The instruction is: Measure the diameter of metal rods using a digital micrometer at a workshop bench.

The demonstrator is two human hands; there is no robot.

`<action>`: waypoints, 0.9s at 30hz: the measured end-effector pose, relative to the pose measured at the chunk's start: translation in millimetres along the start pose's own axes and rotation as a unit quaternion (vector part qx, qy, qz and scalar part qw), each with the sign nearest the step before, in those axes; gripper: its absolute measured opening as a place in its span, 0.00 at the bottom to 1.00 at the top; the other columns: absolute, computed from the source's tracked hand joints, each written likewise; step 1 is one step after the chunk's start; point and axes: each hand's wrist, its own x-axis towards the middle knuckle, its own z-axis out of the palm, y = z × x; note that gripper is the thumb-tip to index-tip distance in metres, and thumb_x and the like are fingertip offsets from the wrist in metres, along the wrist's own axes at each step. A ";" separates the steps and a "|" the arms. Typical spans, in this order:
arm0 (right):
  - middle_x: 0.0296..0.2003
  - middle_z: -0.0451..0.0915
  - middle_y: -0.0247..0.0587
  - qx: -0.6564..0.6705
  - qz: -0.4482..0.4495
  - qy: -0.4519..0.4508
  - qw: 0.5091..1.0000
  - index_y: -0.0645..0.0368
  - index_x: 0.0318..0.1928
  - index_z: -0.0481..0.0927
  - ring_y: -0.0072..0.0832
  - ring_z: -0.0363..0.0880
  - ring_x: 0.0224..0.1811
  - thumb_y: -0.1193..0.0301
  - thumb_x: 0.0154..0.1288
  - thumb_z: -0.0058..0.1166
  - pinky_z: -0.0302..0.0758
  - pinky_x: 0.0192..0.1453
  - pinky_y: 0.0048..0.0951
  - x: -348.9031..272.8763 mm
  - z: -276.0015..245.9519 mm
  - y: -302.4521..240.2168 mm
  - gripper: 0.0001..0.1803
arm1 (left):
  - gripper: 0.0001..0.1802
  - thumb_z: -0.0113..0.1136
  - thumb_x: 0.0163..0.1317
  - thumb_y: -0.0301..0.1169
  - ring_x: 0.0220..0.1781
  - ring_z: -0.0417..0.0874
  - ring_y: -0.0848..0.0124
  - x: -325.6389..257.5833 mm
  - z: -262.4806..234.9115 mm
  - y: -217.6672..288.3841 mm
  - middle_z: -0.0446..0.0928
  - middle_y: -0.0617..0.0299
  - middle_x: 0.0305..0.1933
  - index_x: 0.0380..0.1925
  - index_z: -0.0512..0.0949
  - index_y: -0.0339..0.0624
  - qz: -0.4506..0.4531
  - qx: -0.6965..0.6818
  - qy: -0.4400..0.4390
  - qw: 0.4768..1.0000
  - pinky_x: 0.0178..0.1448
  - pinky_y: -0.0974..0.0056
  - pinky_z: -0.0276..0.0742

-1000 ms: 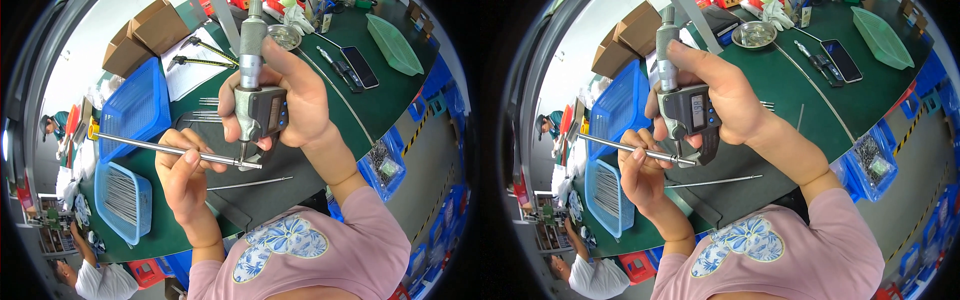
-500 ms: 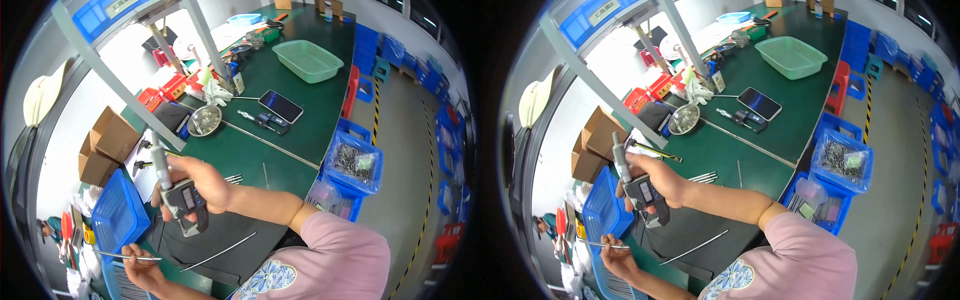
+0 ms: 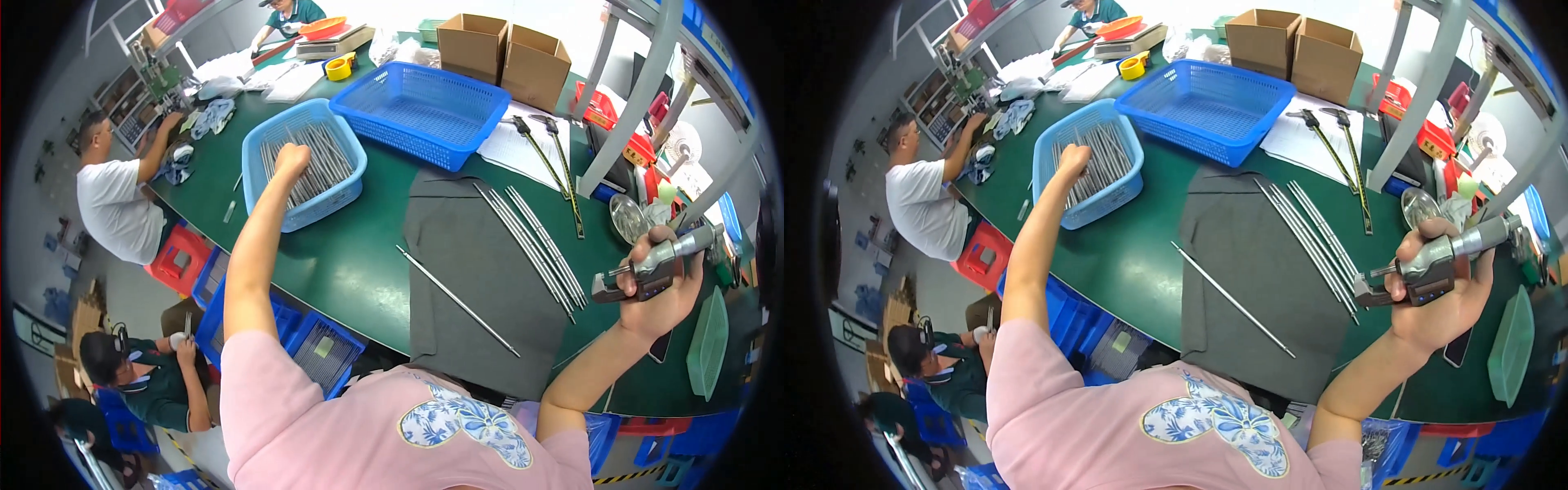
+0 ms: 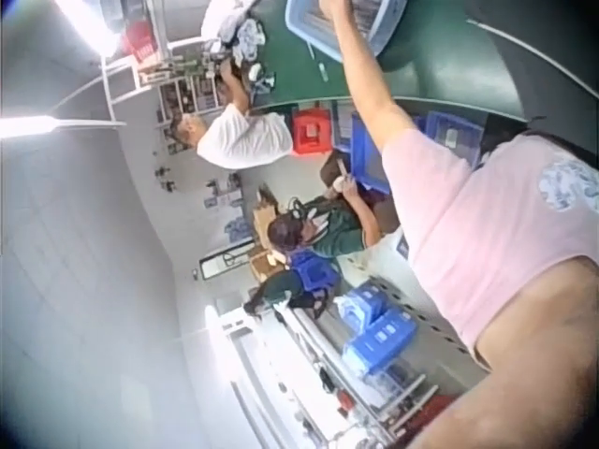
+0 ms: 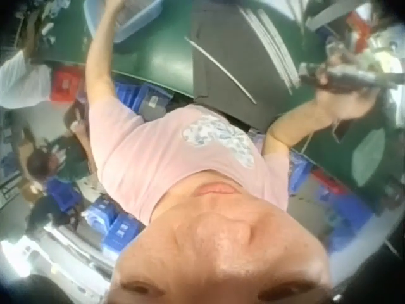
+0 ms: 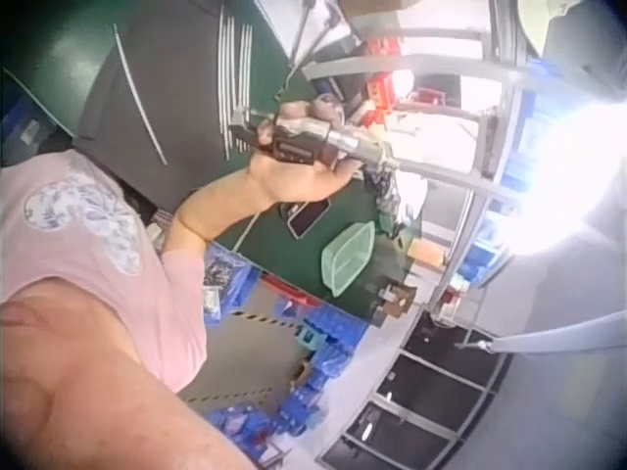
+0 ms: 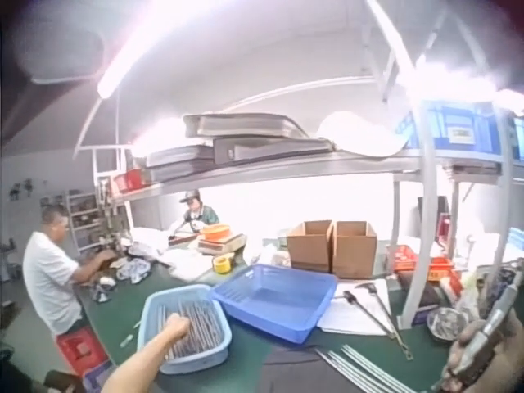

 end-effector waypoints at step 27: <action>0.23 0.76 0.47 0.095 0.009 -0.071 0.993 0.67 0.35 0.72 0.23 0.73 0.16 0.50 0.61 0.22 0.66 0.13 0.15 11.6 -20.7 9.6 0.32 | 0.15 0.52 0.34 0.23 0.36 0.68 0.54 -189.5 197.3 123.7 0.66 0.49 0.31 0.28 0.68 0.35 0.761 0.186 -0.202 0.588 0.39 0.55 0.66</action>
